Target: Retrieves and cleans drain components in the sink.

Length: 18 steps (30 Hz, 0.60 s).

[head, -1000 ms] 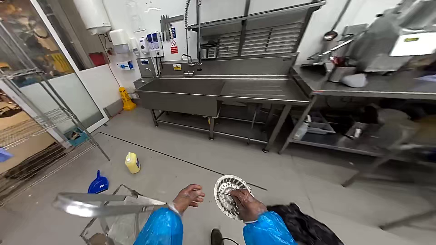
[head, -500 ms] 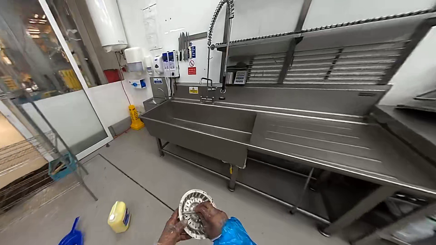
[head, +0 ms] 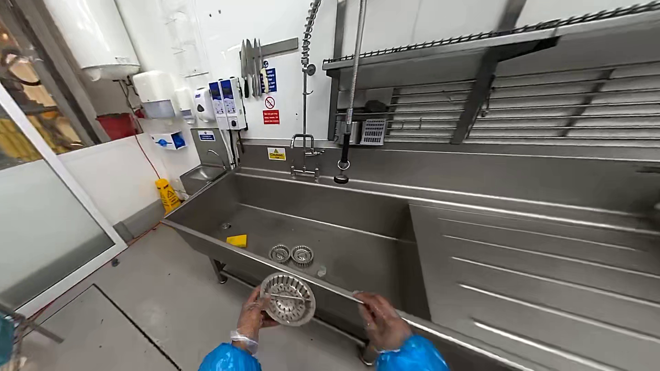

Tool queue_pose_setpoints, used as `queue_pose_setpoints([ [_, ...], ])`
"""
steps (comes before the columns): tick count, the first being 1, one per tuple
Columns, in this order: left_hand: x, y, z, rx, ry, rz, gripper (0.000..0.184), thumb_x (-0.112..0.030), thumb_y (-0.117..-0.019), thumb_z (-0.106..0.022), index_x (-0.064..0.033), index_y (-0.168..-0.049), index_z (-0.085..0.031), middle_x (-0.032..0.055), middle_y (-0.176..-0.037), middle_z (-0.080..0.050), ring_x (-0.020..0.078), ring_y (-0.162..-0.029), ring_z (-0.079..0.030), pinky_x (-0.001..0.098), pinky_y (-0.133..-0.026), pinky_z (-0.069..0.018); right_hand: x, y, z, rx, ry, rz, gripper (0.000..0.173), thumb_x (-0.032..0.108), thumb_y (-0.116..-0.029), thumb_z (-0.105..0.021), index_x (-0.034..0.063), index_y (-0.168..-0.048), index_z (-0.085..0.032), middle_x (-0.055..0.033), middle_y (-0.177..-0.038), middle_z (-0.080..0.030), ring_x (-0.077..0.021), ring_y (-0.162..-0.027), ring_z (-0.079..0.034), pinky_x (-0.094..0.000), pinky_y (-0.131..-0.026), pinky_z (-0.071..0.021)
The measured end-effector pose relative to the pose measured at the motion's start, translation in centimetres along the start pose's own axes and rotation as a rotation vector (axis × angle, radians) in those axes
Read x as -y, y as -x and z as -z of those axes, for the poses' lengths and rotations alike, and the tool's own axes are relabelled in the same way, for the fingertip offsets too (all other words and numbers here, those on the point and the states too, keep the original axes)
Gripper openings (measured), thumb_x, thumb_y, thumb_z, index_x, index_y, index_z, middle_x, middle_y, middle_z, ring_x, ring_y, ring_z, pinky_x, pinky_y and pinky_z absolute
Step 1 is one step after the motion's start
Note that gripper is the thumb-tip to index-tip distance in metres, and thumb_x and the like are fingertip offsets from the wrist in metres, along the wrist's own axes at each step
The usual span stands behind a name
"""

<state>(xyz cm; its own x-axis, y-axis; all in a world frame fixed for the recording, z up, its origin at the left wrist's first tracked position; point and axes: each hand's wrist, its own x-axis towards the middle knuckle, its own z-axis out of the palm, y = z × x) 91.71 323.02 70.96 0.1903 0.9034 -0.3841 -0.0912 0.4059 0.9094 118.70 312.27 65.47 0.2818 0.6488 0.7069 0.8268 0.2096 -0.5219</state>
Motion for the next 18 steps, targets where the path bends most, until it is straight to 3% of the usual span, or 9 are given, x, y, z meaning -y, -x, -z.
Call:
queue_pose_setpoints([
  [3,-4.3,-8.9,-0.9,-0.109,0.057,-0.033,0.040,-0.011,-0.1080,-0.041,-0.0053,-0.147,-0.045,0.0266,-0.115,-0.064,0.0332,-0.086,-0.068,0.0473,-0.070,-0.0575,-5.3,-8.3,-3.4,0.041,0.040,-0.130,0.024,-0.002,-0.0899,-0.061,-0.0039,-0.108,-0.076,-0.0255,-0.109,-0.073,-0.0385,-0.092,-0.074,-0.0516,-0.081,-0.0616],
  [9,-10.8,-21.8,-0.9,-0.231,0.023,0.018,0.041,-0.012,-0.1078,-0.043,-0.0066,-0.148,-0.044,0.0243,-0.107,-0.065,0.0272,-0.074,-0.066,0.0407,-0.063,-0.0559,-12.9,-23.6,-15.0,0.085,-0.026,-0.116,0.025,-0.002,-0.0899,-0.061,-0.0031,-0.110,-0.075,-0.0235,-0.113,-0.073,-0.0349,-0.094,-0.074,-0.0466,-0.083,-0.0624],
  [12,-13.0,-28.9,-1.2,-0.202,-0.032,0.038,0.042,-0.013,-0.1084,-0.043,-0.0067,-0.150,-0.041,0.0221,-0.106,-0.065,0.0239,-0.071,-0.067,0.0375,-0.061,-0.0564,-15.0,-32.7,-19.3,0.325,0.087,-0.267,0.034,0.009,-0.0989,-0.059,0.0009,-0.131,-0.068,-0.0246,-0.131,-0.066,-0.0378,-0.114,-0.069,-0.0507,-0.099,-0.0558],
  [14,-14.0,-33.6,-1.6,-0.155,-0.048,0.075,0.043,-0.014,-0.1089,-0.044,-0.0064,-0.151,-0.040,0.0232,-0.108,-0.064,0.0245,-0.072,-0.066,0.0387,-0.062,-0.0558,-15.0,-38.9,-21.4,0.604,0.198,-0.476,0.046,0.019,-0.1066,-0.052,0.0073,-0.151,-0.050,-0.0205,-0.153,-0.051,-0.0362,-0.137,-0.054,-0.0518,-0.114,-0.0432],
  [18,-16.7,-42.9,-3.9,-0.064,-0.080,0.135,0.045,-0.013,-0.1093,-0.043,-0.0076,-0.154,-0.036,0.0258,-0.114,-0.062,0.0268,-0.075,-0.066,0.0407,-0.065,-0.0559,-18.3,-48.7,-26.8,0.617,0.308,-0.652,0.057,0.015,-0.1048,-0.056,0.0078,-0.158,-0.038,-0.0195,-0.160,-0.042,-0.0376,-0.141,-0.050,-0.0539,-0.116,-0.0397],
])
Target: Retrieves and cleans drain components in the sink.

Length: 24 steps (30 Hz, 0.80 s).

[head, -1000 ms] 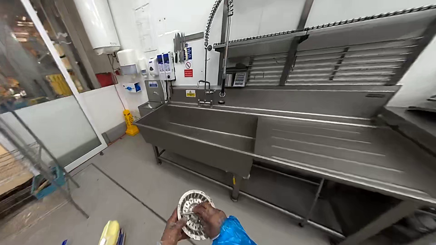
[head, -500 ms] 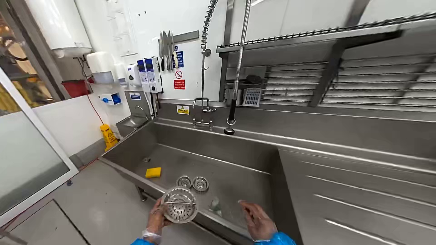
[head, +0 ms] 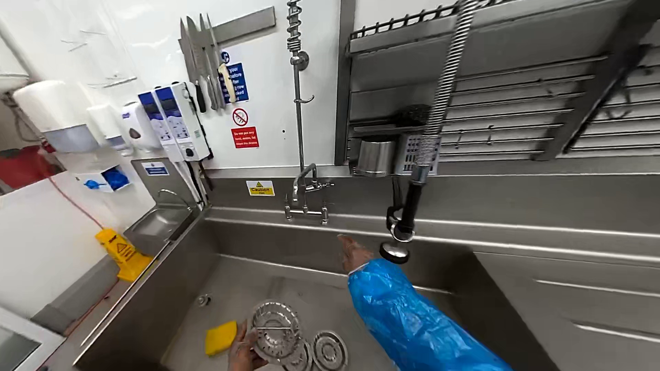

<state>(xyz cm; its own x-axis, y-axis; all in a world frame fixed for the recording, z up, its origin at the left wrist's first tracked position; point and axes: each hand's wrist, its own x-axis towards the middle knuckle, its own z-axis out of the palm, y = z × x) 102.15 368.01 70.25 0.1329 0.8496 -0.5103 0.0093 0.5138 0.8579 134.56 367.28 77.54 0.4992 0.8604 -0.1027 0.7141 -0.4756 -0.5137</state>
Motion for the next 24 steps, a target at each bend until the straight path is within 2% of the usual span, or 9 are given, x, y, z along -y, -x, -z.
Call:
queue_pose_setpoints([
  [4,-2.6,-7.1,-2.7,0.099,-0.061,0.031,0.046,-0.014,-0.1093,-0.044,-0.0073,-0.154,-0.037,0.0250,-0.114,-0.063,0.0250,-0.075,-0.066,0.0397,-0.068,-0.0560,0.6,-12.5,0.7,-0.103,-0.049,-0.040,0.064,0.006,-0.1005,-0.061,-0.0035,-0.157,-0.033,-0.0278,-0.160,-0.037,-0.0434,-0.144,-0.044,-0.0555,-0.118,-0.0369],
  [7,-3.3,-11.0,-4.5,0.084,-0.008,0.050,0.043,-0.013,-0.1093,-0.042,-0.0075,-0.152,-0.041,0.0235,-0.114,-0.064,0.0258,-0.079,-0.067,0.0410,-0.069,-0.0569,1.0,-19.8,2.1,-0.152,-0.017,-0.080,0.070,0.007,-0.0985,-0.063,-0.0003,-0.159,-0.029,-0.0279,-0.160,-0.037,-0.0462,-0.142,-0.046,-0.0599,-0.114,-0.0409],
  [10,-3.3,-14.4,-6.3,0.068,-0.002,0.060,0.043,-0.014,-0.1095,-0.043,-0.0072,-0.152,-0.041,0.0242,-0.116,-0.064,0.0271,-0.083,-0.069,0.0419,-0.073,-0.0584,0.0,-26.7,2.7,-0.196,-0.010,-0.036,0.068,0.009,-0.0995,-0.064,-0.0046,-0.157,-0.030,-0.0327,-0.159,-0.034,-0.0489,-0.146,-0.038,-0.0617,-0.117,-0.0359],
  [12,-1.9,-16.8,-7.0,0.052,0.055,0.048,0.043,-0.014,-0.1093,-0.041,-0.0067,-0.152,-0.040,0.0242,-0.122,-0.062,0.0278,-0.094,-0.067,0.0431,-0.080,-0.0565,-1.5,-29.3,1.9,-0.176,0.010,-0.002,0.071,0.009,-0.0985,-0.065,-0.0045,-0.157,-0.029,-0.0328,-0.161,-0.030,-0.0495,-0.147,-0.037,-0.0624,-0.117,-0.0356],
  [16,-0.1,-19.1,-8.8,0.008,0.144,0.068,0.042,-0.023,-0.1111,-0.039,-0.0084,-0.151,-0.043,0.0220,-0.131,-0.060,0.0294,-0.110,-0.064,0.0461,-0.089,-0.0549,-3.2,-29.8,-2.0,-0.229,0.009,-0.007,0.084,0.007,-0.0964,-0.066,0.0013,-0.163,-0.015,-0.0252,-0.169,-0.018,-0.0483,-0.142,-0.045,-0.0655,-0.108,-0.0443],
  [18,0.8,-19.4,-9.7,-0.035,0.219,0.113,0.043,-0.027,-0.1115,-0.038,-0.0095,-0.151,-0.042,0.0219,-0.130,-0.060,0.0312,-0.110,-0.064,0.0491,-0.088,-0.0549,-4.7,-29.2,-4.1,-0.211,0.027,-0.056,0.092,0.012,-0.0972,-0.066,0.0015,-0.164,-0.005,-0.0235,-0.171,-0.009,-0.0443,-0.149,-0.036,-0.0596,-0.114,-0.0406],
  [21,1.2,-18.7,-10.6,-0.037,0.187,0.132,0.045,-0.029,-0.1122,-0.035,-0.0102,-0.153,-0.039,0.0227,-0.138,-0.056,0.0325,-0.117,-0.061,0.0504,-0.093,-0.0521,-6.2,-28.5,-6.5,-0.198,-0.068,-0.102,0.086,0.025,-0.1021,-0.064,-0.0037,-0.162,-0.010,-0.0291,-0.168,-0.013,-0.0437,-0.155,-0.024,-0.0531,-0.124,-0.0278],
  [23,1.6,-18.2,-11.1,-0.034,0.154,0.110,0.045,-0.028,-0.1126,-0.033,-0.0078,-0.151,-0.042,0.0220,-0.140,-0.055,0.0313,-0.121,-0.059,0.0495,-0.097,-0.0511,-5.9,-26.1,-6.0,-0.212,-0.127,-0.096,0.077,0.030,-0.1061,-0.057,-0.0042,-0.162,-0.015,-0.0282,-0.168,-0.016,-0.0426,-0.157,-0.017,-0.0511,-0.127,-0.0203],
  [24,2.0,-18.1,-11.4,-0.032,0.144,0.094,0.045,-0.028,-0.1128,-0.032,-0.0063,-0.151,-0.042,0.0219,-0.142,-0.054,0.0308,-0.124,-0.057,0.0491,-0.100,-0.0490,-5.6,-24.0,-5.6,-0.263,-0.156,-0.077,0.072,0.031,-0.1078,-0.053,-0.0031,-0.161,-0.019,-0.0263,-0.169,-0.018,-0.0413,-0.157,-0.018,-0.0507,-0.127,-0.0209],
])
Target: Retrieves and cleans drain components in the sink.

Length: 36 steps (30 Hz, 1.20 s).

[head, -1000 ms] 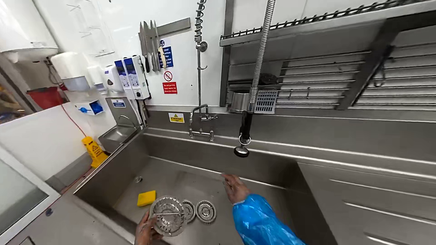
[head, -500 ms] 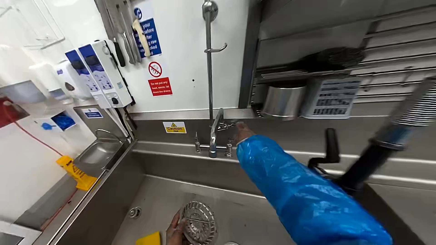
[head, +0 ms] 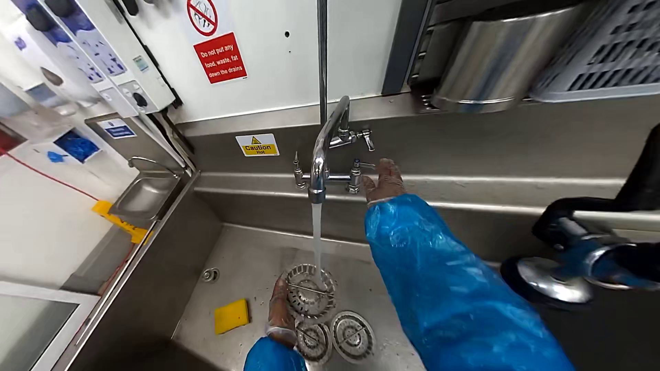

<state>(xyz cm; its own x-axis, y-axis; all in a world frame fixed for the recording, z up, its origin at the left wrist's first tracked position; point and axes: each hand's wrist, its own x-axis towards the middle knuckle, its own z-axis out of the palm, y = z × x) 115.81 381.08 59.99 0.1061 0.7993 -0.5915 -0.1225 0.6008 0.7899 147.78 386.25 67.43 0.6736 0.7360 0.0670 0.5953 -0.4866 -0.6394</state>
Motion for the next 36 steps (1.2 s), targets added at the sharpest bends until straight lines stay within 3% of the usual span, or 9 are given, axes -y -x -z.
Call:
queue_pose_setpoints([
  [4,1.6,-0.3,-0.5,0.075,-0.010,0.001,0.045,-0.025,-0.1129,-0.031,-0.0058,-0.154,-0.038,0.0217,-0.146,-0.051,0.0305,-0.129,-0.055,0.0492,-0.104,-0.0478,-1.7,11.1,-2.3,0.056,-0.200,-0.103,0.053,0.029,-0.1081,-0.053,0.0027,-0.153,-0.045,-0.0285,-0.145,-0.055,-0.0477,-0.130,-0.058,-0.0645,-0.108,-0.0444],
  [7,2.7,-0.3,-1.2,0.041,-0.073,0.025,0.045,-0.026,-0.1127,-0.033,-0.0041,-0.152,-0.040,0.0240,-0.144,-0.051,0.0317,-0.126,-0.055,0.0493,-0.104,-0.0462,-4.0,18.2,-5.9,0.588,-0.540,-0.570,0.052,0.026,-0.1084,-0.054,0.0029,-0.153,-0.041,-0.0244,-0.147,-0.053,-0.0368,-0.131,-0.057,-0.0516,-0.105,-0.0485],
  [11,5.7,-0.7,-1.0,0.095,-0.120,0.099,0.047,-0.026,-0.1127,-0.033,-0.0050,-0.155,-0.036,0.0243,-0.149,-0.047,0.0335,-0.133,-0.052,0.0513,-0.108,-0.0438,-5.0,24.0,-8.8,0.507,-0.914,-0.978,0.040,0.016,-0.1061,-0.057,0.0045,-0.143,-0.049,-0.0253,-0.125,-0.062,-0.0337,-0.097,-0.068,-0.0469,-0.077,-0.0584],
  [16,6.6,-1.9,0.0,0.092,-0.102,0.265,0.045,-0.008,-0.1095,-0.038,-0.0108,-0.154,-0.033,0.0244,-0.133,-0.054,0.0321,-0.103,-0.062,0.0471,-0.084,-0.0524,-7.2,22.1,-11.1,0.479,-0.635,-0.786,0.033,0.006,-0.1019,-0.062,0.0017,-0.134,-0.061,-0.0236,-0.124,-0.065,-0.0314,-0.102,-0.069,-0.0476,-0.085,-0.0585],
  [21,6.4,-3.8,0.8,0.053,-0.181,0.229,0.057,0.007,-0.1014,-0.047,-0.0093,-0.154,-0.032,0.0237,-0.127,-0.059,0.0287,-0.098,-0.062,0.0444,-0.083,-0.0531,-6.3,21.2,-12.9,0.472,-0.562,-0.585,0.040,0.013,-0.1035,-0.061,0.0058,-0.143,-0.058,-0.0194,-0.128,-0.069,-0.0304,-0.113,-0.070,-0.0501,-0.096,-0.0569],
  [26,4.9,-3.4,0.1,-0.066,-0.254,0.185,0.039,0.004,-0.1009,-0.054,0.0001,-0.139,-0.051,0.0236,-0.129,-0.058,0.0309,-0.103,-0.062,0.0452,-0.085,-0.0535,-6.0,22.3,-14.6,0.345,-0.822,-0.882,0.029,0.006,-0.1009,-0.064,0.0015,-0.130,-0.064,-0.0211,-0.115,-0.068,-0.0269,-0.091,-0.070,-0.0427,-0.076,-0.0599],
  [31,4.6,-4.6,1.3,-0.169,-0.361,0.106,0.044,0.007,-0.0971,-0.060,0.0026,-0.141,-0.051,0.0240,-0.141,-0.054,0.0360,-0.127,-0.054,0.0553,-0.099,-0.0473,-4.2,23.0,-17.4,0.363,-0.975,-1.040,0.031,0.004,-0.1014,-0.062,-0.0008,-0.132,-0.060,-0.0231,-0.118,-0.064,-0.0275,-0.092,-0.068,-0.0411,-0.077,-0.0591],
  [34,5.3,-4.8,2.4,-0.216,-0.319,0.125,0.058,0.010,-0.0950,-0.060,0.0004,-0.148,-0.040,0.0275,-0.137,-0.055,0.0384,-0.114,-0.061,0.0532,-0.089,-0.0533,-3.5,23.3,-18.6,0.432,-0.958,-1.002,0.032,-0.001,-0.0989,-0.063,-0.0011,-0.131,-0.061,-0.0228,-0.115,-0.066,-0.0271,-0.090,-0.068,-0.0407,-0.075,-0.0595],
  [36,5.9,-4.8,3.4,-0.191,-0.446,0.210,0.049,0.004,-0.0968,-0.061,0.0013,-0.144,-0.047,0.0291,-0.129,-0.060,0.0387,-0.106,-0.065,0.0519,-0.087,-0.0553,-3.8,23.2,-18.0,0.503,-0.823,-0.958,0.034,0.001,-0.0970,-0.068,0.0011,-0.130,-0.064,-0.0218,-0.116,-0.067,-0.0277,-0.094,-0.069,-0.0423,-0.078,-0.0594],
])
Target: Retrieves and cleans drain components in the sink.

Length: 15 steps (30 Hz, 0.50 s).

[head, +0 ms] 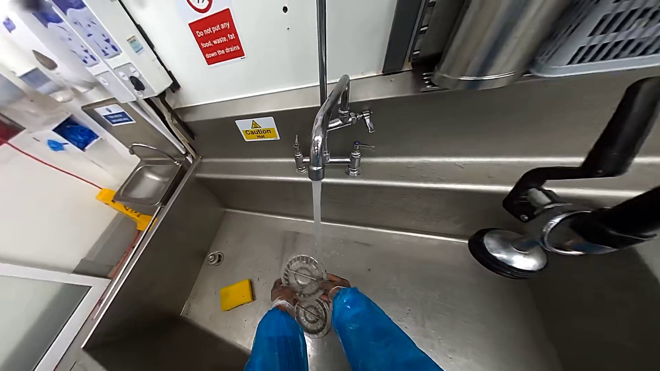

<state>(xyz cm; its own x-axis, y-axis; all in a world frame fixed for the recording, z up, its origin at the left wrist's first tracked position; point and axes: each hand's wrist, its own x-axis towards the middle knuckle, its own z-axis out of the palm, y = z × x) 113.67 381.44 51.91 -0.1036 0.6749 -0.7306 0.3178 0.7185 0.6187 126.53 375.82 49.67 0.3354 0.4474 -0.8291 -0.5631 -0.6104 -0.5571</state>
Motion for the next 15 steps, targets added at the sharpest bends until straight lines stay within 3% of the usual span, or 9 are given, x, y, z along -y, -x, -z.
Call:
queue_pose_setpoints([
  [4,0.9,1.2,-1.1,0.184,-0.036,0.176,0.035,0.000,-0.1013,-0.056,0.0013,-0.136,-0.051,0.0226,-0.111,-0.065,0.0248,-0.082,-0.065,0.0368,-0.074,-0.0551,-0.3,-1.8,2.8,-0.097,0.286,-0.048,0.036,0.005,-0.0938,-0.073,-0.0023,-0.128,-0.064,-0.0230,-0.125,-0.065,-0.0290,-0.107,-0.068,-0.0430,-0.091,-0.0574],
  [6,1.9,0.7,-1.8,0.164,-0.046,0.240,0.027,-0.006,-0.1045,-0.052,0.0041,-0.130,-0.054,0.0219,-0.106,-0.064,0.0242,-0.080,-0.064,0.0363,-0.072,-0.0558,-0.1,-2.0,3.7,-0.061,0.456,-0.042,0.034,0.008,-0.0938,-0.073,-0.0017,-0.126,-0.066,-0.0219,-0.123,-0.067,-0.0279,-0.107,-0.069,-0.0428,-0.093,-0.0573],
  [8,3.3,0.0,-1.7,0.151,-0.101,0.261,0.029,-0.013,-0.1056,-0.052,0.0036,-0.129,-0.056,0.0221,-0.110,-0.065,0.0262,-0.085,-0.065,0.0394,-0.075,-0.0554,0.6,-1.7,4.6,-0.050,0.534,-0.023,0.035,0.010,-0.0940,-0.074,-0.0016,-0.126,-0.065,-0.0211,-0.121,-0.067,-0.0267,-0.104,-0.069,-0.0421,-0.090,-0.0570],
  [11,3.7,0.9,-1.0,0.186,-0.062,0.282,0.036,-0.020,-0.1089,-0.048,-0.0009,-0.139,-0.050,0.0218,-0.121,-0.065,0.0279,-0.092,-0.066,0.0409,-0.079,-0.0543,2.3,-0.7,6.0,0.007,0.809,0.009,0.037,0.019,-0.0991,-0.068,-0.0013,-0.130,-0.065,-0.0213,-0.132,-0.065,-0.0291,-0.123,-0.063,-0.0457,-0.107,-0.0475],
  [15,4.7,-0.7,-0.1,0.070,-0.044,0.223,0.034,-0.016,-0.1091,-0.046,0.0033,-0.136,-0.053,0.0238,-0.127,-0.062,0.0322,-0.107,-0.064,0.0476,-0.089,-0.0522,1.8,-1.9,6.5,0.088,0.849,0.141,0.031,0.020,-0.0983,-0.069,0.0013,-0.123,-0.070,-0.0206,-0.124,-0.069,-0.0298,-0.118,-0.065,-0.0488,-0.105,-0.0473],
])
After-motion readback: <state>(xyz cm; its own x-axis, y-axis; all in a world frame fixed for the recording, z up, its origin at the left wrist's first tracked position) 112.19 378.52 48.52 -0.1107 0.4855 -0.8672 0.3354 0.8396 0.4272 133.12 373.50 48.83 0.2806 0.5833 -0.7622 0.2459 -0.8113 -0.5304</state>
